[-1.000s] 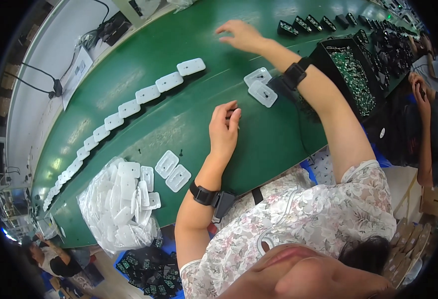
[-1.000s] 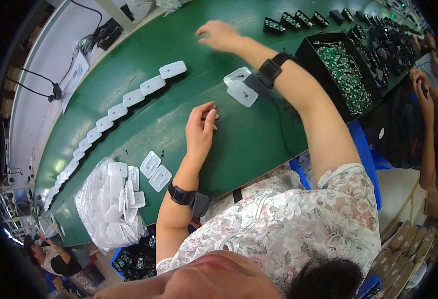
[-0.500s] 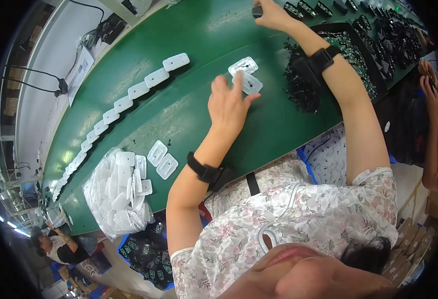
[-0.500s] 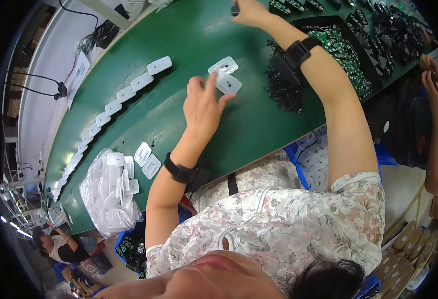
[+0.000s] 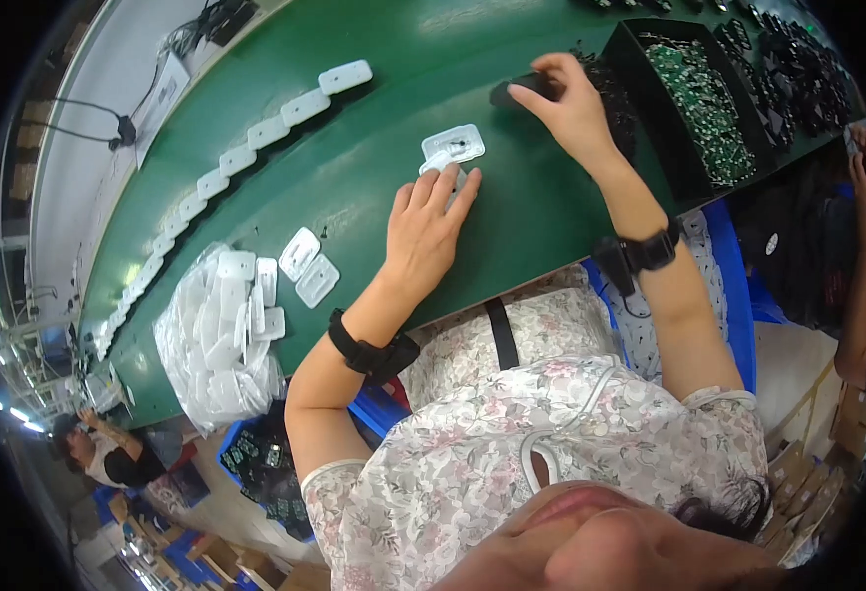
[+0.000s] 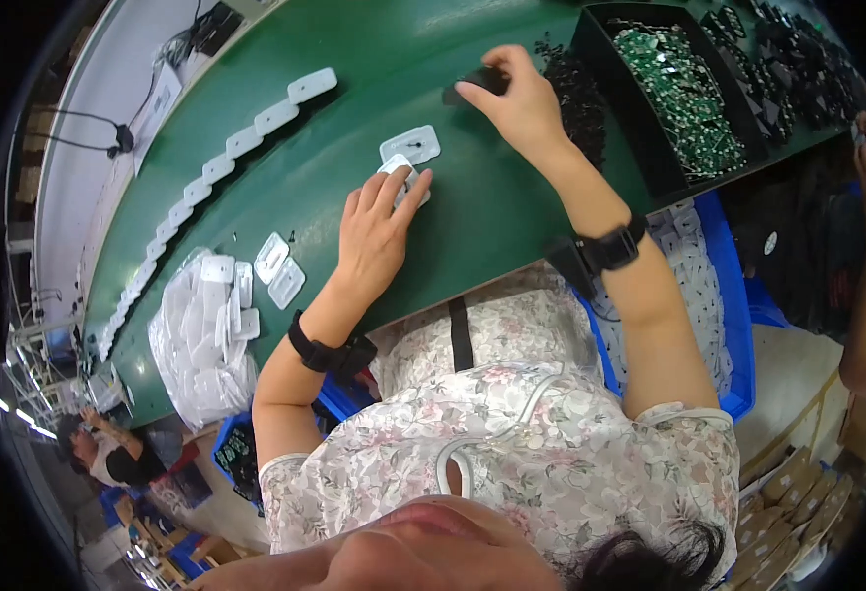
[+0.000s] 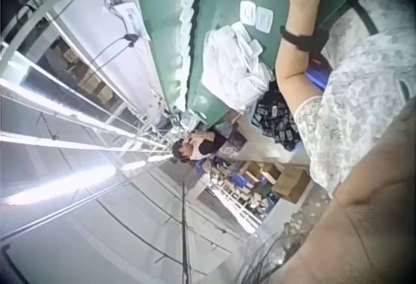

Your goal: Assembling small electronic components into white plastic housings on a factory production line.

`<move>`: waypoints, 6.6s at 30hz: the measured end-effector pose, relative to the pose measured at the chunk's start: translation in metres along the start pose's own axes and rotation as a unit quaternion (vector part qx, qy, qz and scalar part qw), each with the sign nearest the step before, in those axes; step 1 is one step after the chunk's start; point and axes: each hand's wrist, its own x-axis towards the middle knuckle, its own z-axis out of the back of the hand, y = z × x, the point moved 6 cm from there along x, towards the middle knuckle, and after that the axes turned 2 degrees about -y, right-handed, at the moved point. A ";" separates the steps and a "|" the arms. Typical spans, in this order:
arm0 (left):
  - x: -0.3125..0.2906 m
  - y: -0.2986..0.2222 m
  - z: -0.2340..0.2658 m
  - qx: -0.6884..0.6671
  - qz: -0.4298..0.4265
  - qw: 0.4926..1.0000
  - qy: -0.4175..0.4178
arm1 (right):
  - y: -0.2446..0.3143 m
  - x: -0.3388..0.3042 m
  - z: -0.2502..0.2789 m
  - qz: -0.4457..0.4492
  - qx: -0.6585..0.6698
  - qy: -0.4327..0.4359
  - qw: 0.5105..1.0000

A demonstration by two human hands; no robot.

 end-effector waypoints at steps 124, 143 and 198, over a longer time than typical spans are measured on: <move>0.029 0.039 -0.004 -0.143 0.122 0.978 -0.089 | -0.099 0.135 0.337 -0.111 -0.544 0.038 0.831; 0.031 0.041 -0.011 -0.113 0.108 0.982 -0.108 | 0.059 0.128 0.216 0.105 -0.068 0.000 0.992; -0.037 0.043 0.018 -0.133 0.129 0.979 -0.082 | 0.089 -0.046 -0.084 0.322 -0.193 0.352 0.858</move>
